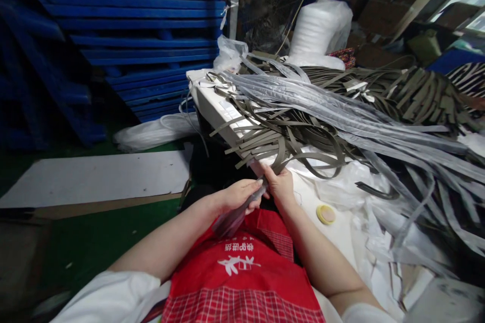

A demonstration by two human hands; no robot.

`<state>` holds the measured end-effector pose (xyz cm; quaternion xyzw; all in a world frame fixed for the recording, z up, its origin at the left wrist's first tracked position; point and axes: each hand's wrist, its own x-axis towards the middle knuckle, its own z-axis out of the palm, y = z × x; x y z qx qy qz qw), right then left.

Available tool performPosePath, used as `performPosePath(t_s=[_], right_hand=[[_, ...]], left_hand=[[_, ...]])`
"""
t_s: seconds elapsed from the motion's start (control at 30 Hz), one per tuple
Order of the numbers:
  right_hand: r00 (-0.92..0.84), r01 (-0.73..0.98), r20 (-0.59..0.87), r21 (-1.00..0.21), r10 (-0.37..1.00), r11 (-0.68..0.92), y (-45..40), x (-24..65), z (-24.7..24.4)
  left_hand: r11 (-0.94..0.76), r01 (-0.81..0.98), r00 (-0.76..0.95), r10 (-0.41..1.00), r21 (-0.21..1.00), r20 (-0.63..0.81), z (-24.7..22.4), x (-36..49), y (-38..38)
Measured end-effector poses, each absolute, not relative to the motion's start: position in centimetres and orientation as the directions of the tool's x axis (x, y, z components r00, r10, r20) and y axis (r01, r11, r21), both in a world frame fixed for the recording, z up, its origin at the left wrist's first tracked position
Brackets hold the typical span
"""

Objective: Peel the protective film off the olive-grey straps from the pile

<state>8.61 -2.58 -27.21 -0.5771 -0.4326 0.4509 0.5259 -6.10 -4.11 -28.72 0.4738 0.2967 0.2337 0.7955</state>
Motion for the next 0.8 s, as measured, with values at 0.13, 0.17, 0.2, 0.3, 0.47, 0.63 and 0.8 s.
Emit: performPosePath(t_s=[0.13,0.17,0.2,0.3,0.47,0.63,0.8], right_hand=[[0.291,-0.203,-0.010,-0.978,0.957,0.051,-0.7,11.6,-26.0],[0.295,-0.249,-0.006,-0.966,0.955,0.071,0.0,12.5,-25.7],[0.290,-0.274,-0.002,-0.958,0.957,0.081,0.6,13.3,-25.5],[0.301,-0.250,-0.006,-0.966,0.954,0.072,1.9,14.6,-25.3],[0.413,-0.112,0.012,-0.992,0.910,0.064,1.5,13.2,-25.8],[0.361,-0.083,0.023,-0.995,0.932,0.056,-0.4,9.5,-27.4],[0.276,-0.192,-0.063,-0.981,0.959,-0.009,-0.7,8.9,-28.5]], left_hand=[[0.538,-0.020,0.788,0.527,0.843,-0.318,-28.6,-7.2,-4.3],[0.550,-0.003,0.796,0.507,0.835,-0.331,-28.5,-7.4,-4.4],[0.549,0.006,0.798,0.501,0.836,-0.334,-28.4,-7.6,-4.4],[0.489,0.016,0.774,0.546,0.872,-0.321,-28.1,-7.6,-4.4],[0.330,0.071,0.687,0.668,0.941,-0.286,-27.7,-6.1,-3.9],[0.161,0.117,0.581,0.789,0.980,-0.200,-28.5,-4.1,-3.5],[0.206,0.077,0.554,0.805,0.975,-0.214,-29.4,-4.9,-4.4]])
